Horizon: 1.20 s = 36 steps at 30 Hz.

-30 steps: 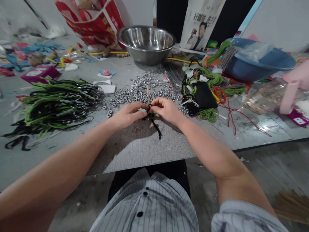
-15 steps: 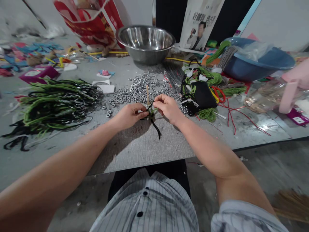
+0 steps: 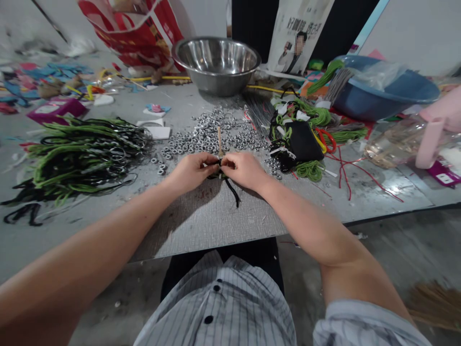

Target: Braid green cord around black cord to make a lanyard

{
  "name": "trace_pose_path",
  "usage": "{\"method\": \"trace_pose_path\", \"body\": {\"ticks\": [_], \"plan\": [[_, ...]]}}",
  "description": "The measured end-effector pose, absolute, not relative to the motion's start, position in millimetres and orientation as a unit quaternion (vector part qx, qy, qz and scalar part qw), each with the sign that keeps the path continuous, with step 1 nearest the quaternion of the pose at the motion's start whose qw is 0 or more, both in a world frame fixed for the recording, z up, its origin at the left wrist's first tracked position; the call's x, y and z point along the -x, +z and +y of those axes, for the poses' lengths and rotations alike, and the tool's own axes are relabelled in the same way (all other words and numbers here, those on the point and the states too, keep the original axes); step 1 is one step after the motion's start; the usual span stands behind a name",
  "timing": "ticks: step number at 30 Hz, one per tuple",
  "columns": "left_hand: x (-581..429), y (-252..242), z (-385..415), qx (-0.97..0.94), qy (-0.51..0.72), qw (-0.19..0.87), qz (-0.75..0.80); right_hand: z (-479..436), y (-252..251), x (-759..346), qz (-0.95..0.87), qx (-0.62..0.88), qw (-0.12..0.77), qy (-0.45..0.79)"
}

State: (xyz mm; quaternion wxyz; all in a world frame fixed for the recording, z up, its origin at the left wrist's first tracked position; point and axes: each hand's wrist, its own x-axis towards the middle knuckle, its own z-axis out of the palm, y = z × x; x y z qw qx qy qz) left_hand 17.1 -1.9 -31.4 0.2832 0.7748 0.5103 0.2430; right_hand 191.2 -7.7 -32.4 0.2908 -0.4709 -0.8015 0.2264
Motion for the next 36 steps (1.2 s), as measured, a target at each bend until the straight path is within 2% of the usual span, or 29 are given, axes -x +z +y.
{"method": "trace_pose_path", "body": {"ticks": [16, 27, 30, 36], "plan": [[-18, -29, -4, -0.783, 0.244, 0.300, 0.487, -4, -34, -192, -0.732, 0.469, 0.346, 0.353], [-19, -32, -5, -0.736, 0.275, 0.350, 0.510, -4, -33, -193, -0.740, 0.491, 0.329, 0.320], [-19, -30, -5, -0.744, 0.268, 0.322, 0.520, -7, -31, -195, -0.780, 0.476, 0.301, 0.273], [-21, -27, -5, -0.748, 0.251, 0.287, 0.543, -12, -27, -193, -0.855, 0.460, 0.173, 0.163]]}}
